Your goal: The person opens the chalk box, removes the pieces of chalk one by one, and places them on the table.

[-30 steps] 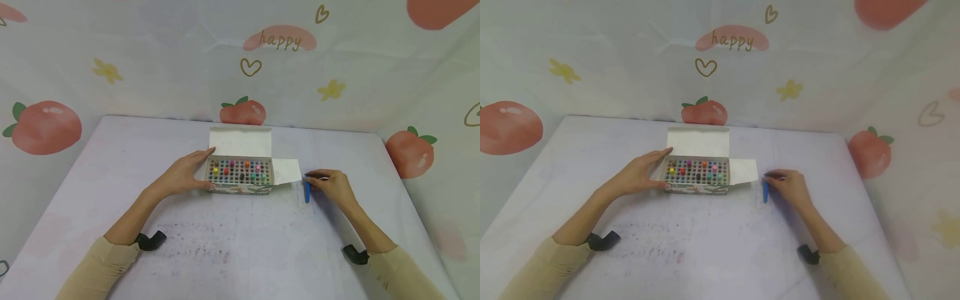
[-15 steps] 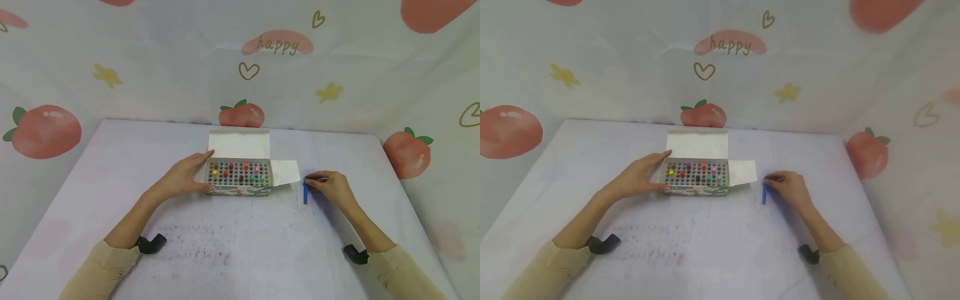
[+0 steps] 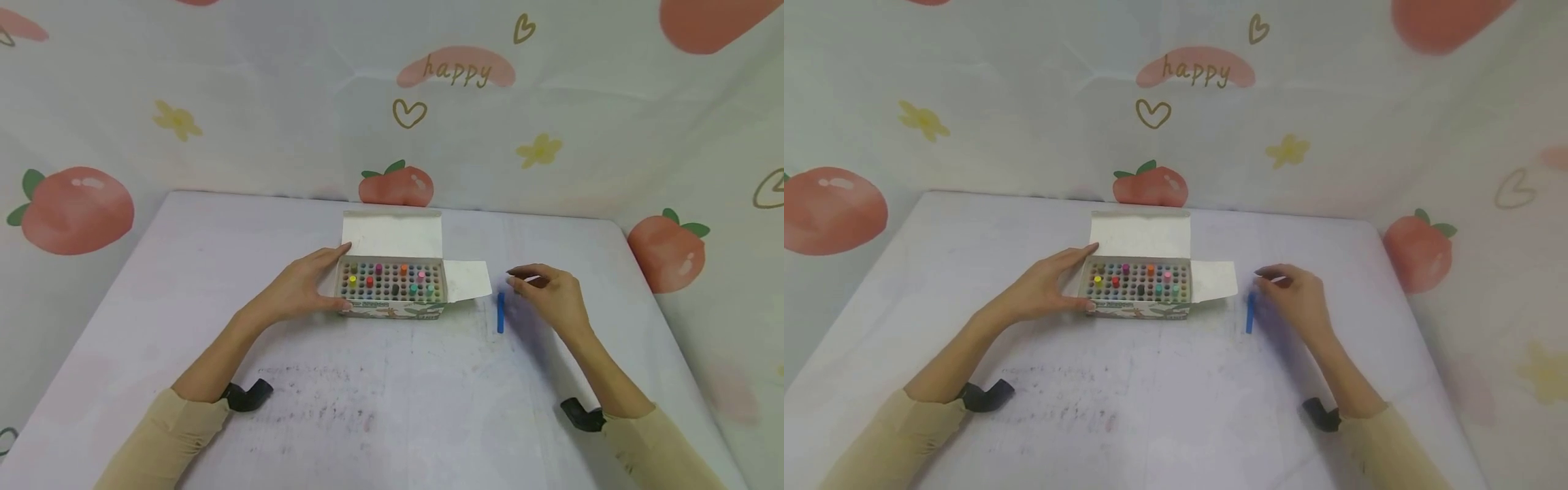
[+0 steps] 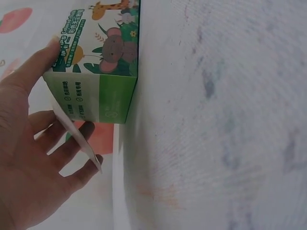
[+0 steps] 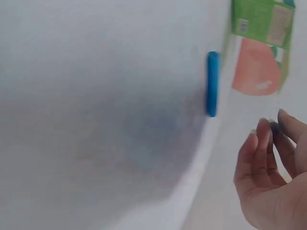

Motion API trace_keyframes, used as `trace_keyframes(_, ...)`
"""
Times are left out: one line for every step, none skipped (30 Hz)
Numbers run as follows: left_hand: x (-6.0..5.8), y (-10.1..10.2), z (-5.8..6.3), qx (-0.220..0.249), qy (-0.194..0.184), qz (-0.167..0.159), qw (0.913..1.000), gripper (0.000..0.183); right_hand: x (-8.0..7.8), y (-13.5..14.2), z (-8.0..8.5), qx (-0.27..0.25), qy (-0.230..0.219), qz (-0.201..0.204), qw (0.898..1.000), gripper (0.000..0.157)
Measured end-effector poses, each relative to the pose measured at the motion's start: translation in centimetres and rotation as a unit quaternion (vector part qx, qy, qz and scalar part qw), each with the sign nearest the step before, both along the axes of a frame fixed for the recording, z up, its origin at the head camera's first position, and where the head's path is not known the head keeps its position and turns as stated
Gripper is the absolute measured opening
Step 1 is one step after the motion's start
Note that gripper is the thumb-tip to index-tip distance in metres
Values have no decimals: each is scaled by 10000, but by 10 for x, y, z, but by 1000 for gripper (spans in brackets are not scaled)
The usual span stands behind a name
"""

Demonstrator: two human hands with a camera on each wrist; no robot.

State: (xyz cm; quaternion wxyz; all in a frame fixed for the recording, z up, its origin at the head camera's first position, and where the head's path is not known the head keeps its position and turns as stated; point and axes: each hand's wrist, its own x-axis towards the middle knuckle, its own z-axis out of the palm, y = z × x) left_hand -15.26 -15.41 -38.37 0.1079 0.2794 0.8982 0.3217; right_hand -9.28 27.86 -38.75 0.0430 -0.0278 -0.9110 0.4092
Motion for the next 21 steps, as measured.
trace_keyframes(0, 0, 0, 0, -16, 3, 10000, 103, 0, -1, 2, -102, 97, -38, 9999, 28)
trace_keyframes(0, 0, 0, -3, -31, 8, 10000, 104, 1, -3, 4, -182, 194, -42, 9996, 27)
trace_keyframes(0, 0, -1, 11, -47, 5, 10000, 104, 0, -4, 5, -305, 264, -43, 9992, 26)
trace_keyframes(-1, 0, -1, 15, -65, 8, 10000, 104, 1, -6, 7, -456, 352, -23, 9983, 25)
trace_keyframes(-1, 1, -2, 36, -91, 5, 10000, 104, 1, -8, 9, -607, 413, 0, 9973, 24)
trace_keyframes(-2, 1, -3, 42, -95, -1, 9999, 104, 1, -10, 10, -744, 460, 32, 9962, 23)
trace_keyframes(-2, 1, -3, 34, -87, 2, 10000, 104, 1, -12, 11, -871, 499, 86, 9949, 22)
trace_keyframes(-3, 0, -4, 49, -91, -2, 9999, 104, 1, -15, 12, -962, 540, 160, 9938, 22)
trace_keyframes(-3, 0, -4, 67, -93, -7, 9999, 104, 1, -17, 13, -1070, 572, 226, 9924, 21)
trace_keyframes(-3, 0, -4, 64, -96, -2, 9999, 104, 1, -20, 14, -1171, 627, 326, 9906, 21)
trace_keyframes(-3, 0, -4, 65, -95, 1, 9999, 104, 0, -22, 14, -1248, 640, 413, 9893, 20)
trace_keyframes(-4, -1, -5, 39, -70, 4, 10000, 104, 0, -25, 15, -1306, 668, 507, 9879, 20)
trace_keyframes(-4, 0, -5, 47, -69, 5, 10000, 104, 0, -27, 16, -1367, 696, 586, 9864, 19)
trace_keyframes(-4, 0, -5, 55, -78, 11, 10000, 104, 0, -29, 17, -1410, 718, 657, 9852, 19)
trace_keyframes(-4, 1, -5, 48, -80, 22, 10000, 104, 0, -31, 17, -1435, 737, 726, 9842, 19)
trace_keyframes(-4, 1, -5, 41, -79, 29, 10000, 104, 0, -33, 17, -1449, 745, 790, 9835, 19)
trace_keyframes(-4, 1, -5, 37, -77, 40, 10000, 104, 0, -36, 18, -1448, 753, 839, 9830, 20)
trace_keyframes(-4, 1, -5, 32, -67, 46, 10000, 104, 0, -38, 18, -1454, 764, 886, 9824, 20)
trace_keyframes(-3, 1, -5, 39, -74, 59, 9999, 104, 0, -40, 18, -1475, 768, 937, 9816, 20)
trace_keyframes(-3, 1, -5, 34, -73, 60, 9999, 104, 0, -43, 18, -1486, 770, 986, 9810, 21)
trace_keyframes(-3, 2, -5, 30, -65, 54, 10000, 104, 0, -45, 18, -1484, 769, 1032, 9805, 21)
